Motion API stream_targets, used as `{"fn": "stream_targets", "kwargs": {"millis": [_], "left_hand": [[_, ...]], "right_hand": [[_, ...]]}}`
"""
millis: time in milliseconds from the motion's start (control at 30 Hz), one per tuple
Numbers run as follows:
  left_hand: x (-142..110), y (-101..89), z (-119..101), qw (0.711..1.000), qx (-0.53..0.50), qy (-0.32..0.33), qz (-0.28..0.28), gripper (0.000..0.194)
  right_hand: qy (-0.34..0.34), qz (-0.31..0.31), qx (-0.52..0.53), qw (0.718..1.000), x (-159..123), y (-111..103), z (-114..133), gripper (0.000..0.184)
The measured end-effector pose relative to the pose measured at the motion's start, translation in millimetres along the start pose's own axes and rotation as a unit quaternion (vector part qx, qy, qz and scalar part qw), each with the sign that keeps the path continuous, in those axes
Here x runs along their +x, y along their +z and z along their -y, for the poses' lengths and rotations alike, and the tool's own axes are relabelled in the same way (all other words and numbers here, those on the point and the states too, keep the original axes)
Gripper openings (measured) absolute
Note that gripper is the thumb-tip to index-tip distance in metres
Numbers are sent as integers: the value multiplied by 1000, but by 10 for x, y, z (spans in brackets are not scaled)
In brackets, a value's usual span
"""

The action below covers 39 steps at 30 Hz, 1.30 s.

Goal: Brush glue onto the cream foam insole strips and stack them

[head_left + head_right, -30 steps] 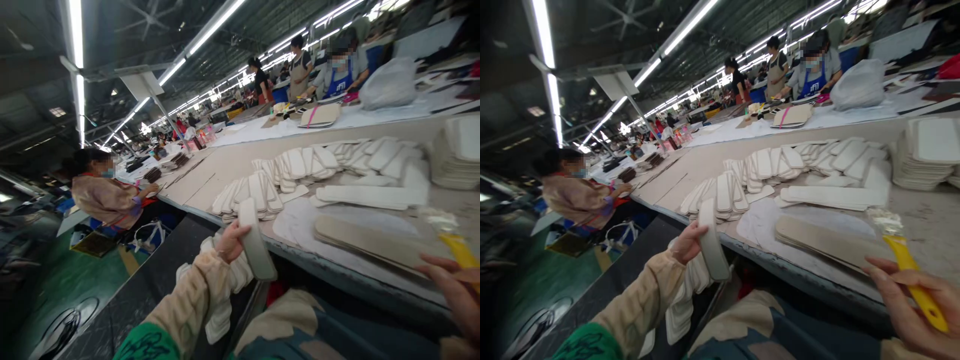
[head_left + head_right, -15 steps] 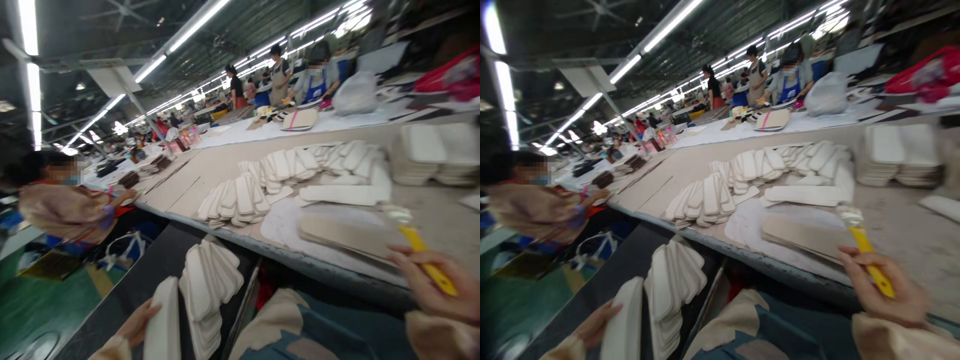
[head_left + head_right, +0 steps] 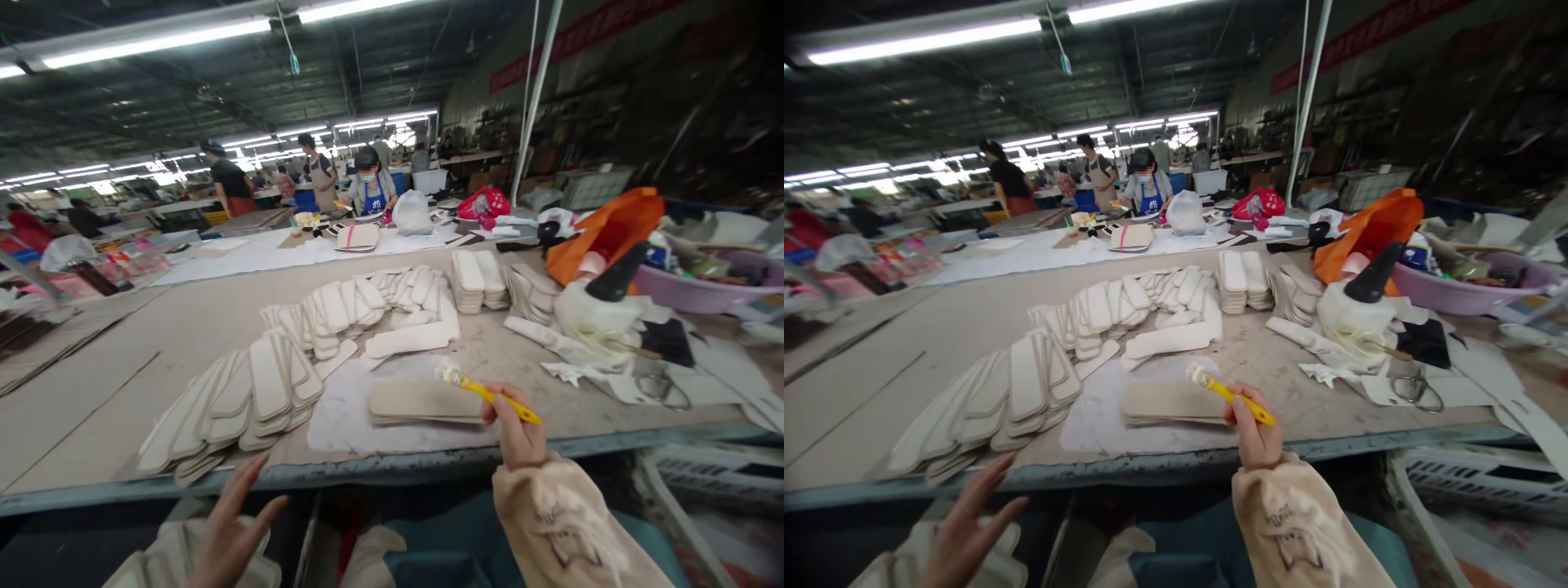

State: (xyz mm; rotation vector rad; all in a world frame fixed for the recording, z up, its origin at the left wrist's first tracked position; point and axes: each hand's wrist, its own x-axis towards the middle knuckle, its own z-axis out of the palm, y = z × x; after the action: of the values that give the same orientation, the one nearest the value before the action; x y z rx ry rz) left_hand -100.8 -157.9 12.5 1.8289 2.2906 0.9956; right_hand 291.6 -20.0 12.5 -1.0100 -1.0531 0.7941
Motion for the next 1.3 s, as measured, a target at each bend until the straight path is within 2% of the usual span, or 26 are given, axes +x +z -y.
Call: {"fn": "stream_targets", "kwargs": {"millis": [67, 167, 233, 300, 467, 567, 700, 767, 867, 967, 1133, 1300], "left_hand": [[201, 409, -261, 991, -88, 70, 67, 67], [582, 1039, -640, 967, -156, 135, 150, 86], [803, 1309, -786, 955, -176, 143, 191, 94], [957, 1429, -829, 949, -185, 135, 216, 97], [1086, 1427, -771, 939, -184, 145, 252, 85], [1086, 1440, -765, 939, -179, 146, 256, 77], [1077, 1462, -778, 945, -175, 142, 236, 74], [1074, 1455, -784, 948, -174, 144, 226, 72], [1072, 1444, -786, 947, -183, 150, 219, 66], [1062, 1458, -771, 942, -201, 168, 208, 52], [1015, 1506, -730, 948, -202, 185, 159, 28], [1029, 1534, -720, 955, -185, 207, 107, 19]], "right_hand": [[4, -24, 20, 999, 61, -30, 1, 26], [12, -65, 44, 997, 164, -127, -14, 28], [23, -85, 55, 995, 216, -199, -26, 29], [34, -92, 65, 993, 243, -241, -36, 29], [64, -72, 87, 992, 256, -187, -42, 27], [57, -96, 95, 989, 295, -142, -37, 26], [32, -177, 88, 980, 380, -170, -30, 27], [25, -197, 78, 977, 406, -203, -28, 27], [18, -195, 65, 978, 411, -229, -34, 27], [20, -184, 60, 981, 396, -221, -54, 28], [25, -174, 53, 983, 376, -207, -86, 30], [16, -160, 54, 985, 346, -217, -70, 27]]}}
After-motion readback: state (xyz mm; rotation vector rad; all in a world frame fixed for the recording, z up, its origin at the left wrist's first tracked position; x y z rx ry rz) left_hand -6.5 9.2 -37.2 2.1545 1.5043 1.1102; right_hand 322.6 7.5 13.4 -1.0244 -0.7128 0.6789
